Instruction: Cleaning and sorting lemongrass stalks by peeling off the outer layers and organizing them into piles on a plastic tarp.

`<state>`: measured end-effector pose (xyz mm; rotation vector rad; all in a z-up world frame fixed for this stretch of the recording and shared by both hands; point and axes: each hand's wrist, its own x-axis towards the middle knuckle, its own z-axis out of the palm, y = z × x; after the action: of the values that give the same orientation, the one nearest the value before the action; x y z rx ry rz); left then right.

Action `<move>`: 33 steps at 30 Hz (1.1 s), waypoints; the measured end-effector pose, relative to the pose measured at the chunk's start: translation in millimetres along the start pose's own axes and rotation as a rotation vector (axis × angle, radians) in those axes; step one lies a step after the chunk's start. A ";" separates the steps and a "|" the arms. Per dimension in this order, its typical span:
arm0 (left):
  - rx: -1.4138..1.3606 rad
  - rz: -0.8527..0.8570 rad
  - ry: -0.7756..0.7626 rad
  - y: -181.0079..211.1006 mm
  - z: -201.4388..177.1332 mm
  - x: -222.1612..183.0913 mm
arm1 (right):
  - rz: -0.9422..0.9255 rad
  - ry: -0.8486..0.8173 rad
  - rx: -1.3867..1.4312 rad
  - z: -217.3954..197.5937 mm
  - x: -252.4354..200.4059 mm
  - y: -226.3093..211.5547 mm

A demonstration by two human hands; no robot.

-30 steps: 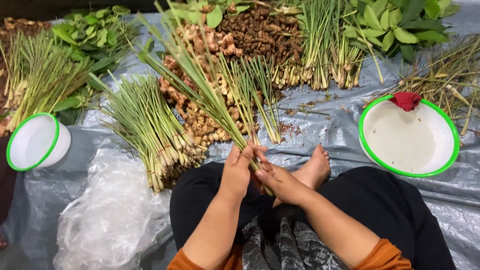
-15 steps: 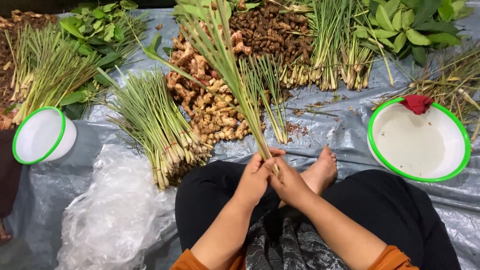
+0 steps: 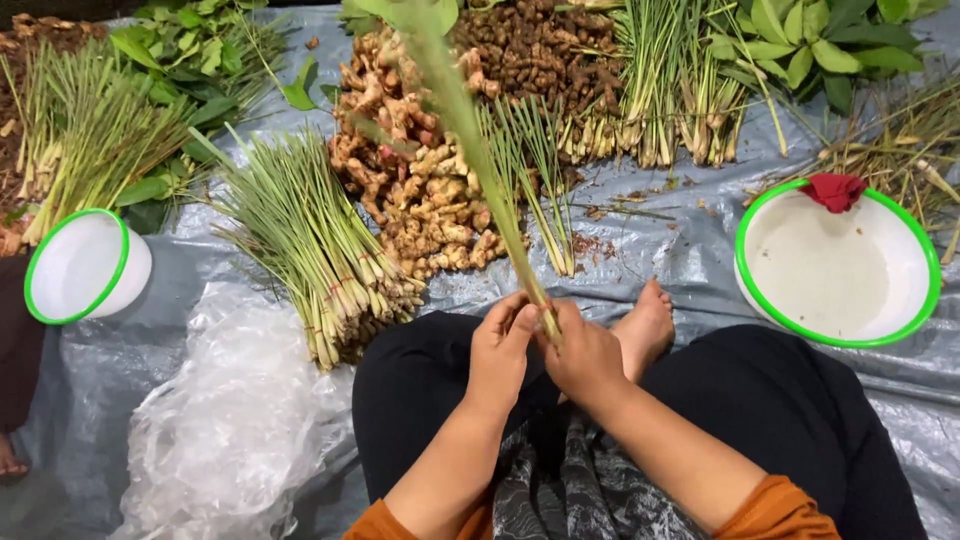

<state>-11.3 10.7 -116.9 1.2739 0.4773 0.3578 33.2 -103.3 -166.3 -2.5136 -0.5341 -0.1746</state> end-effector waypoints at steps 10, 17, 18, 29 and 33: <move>-0.258 -0.081 -0.021 24.4 -3.9 0.1 | 0.040 -0.383 1.076 -33.6 -1.1 -19.4; -0.205 -0.029 -0.151 26.9 1.8 -7.4 | 0.144 -0.401 0.328 -32.8 -0.3 -20.9; -0.211 0.002 -0.166 30.4 3.1 -8.0 | 0.104 -0.394 0.224 -27.9 0.8 -17.5; -0.548 -0.084 -0.025 -48.3 -16.2 17.2 | -0.190 -0.089 0.795 -23.4 17.1 -23.8; -0.590 -0.258 0.059 -51.4 -14.9 6.5 | -0.379 -0.103 0.530 -13.9 3.0 -39.9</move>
<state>-13.9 12.9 -170.7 0.6225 0.5301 0.2886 19.4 -79.4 -134.2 -1.8987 -0.9582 -0.0347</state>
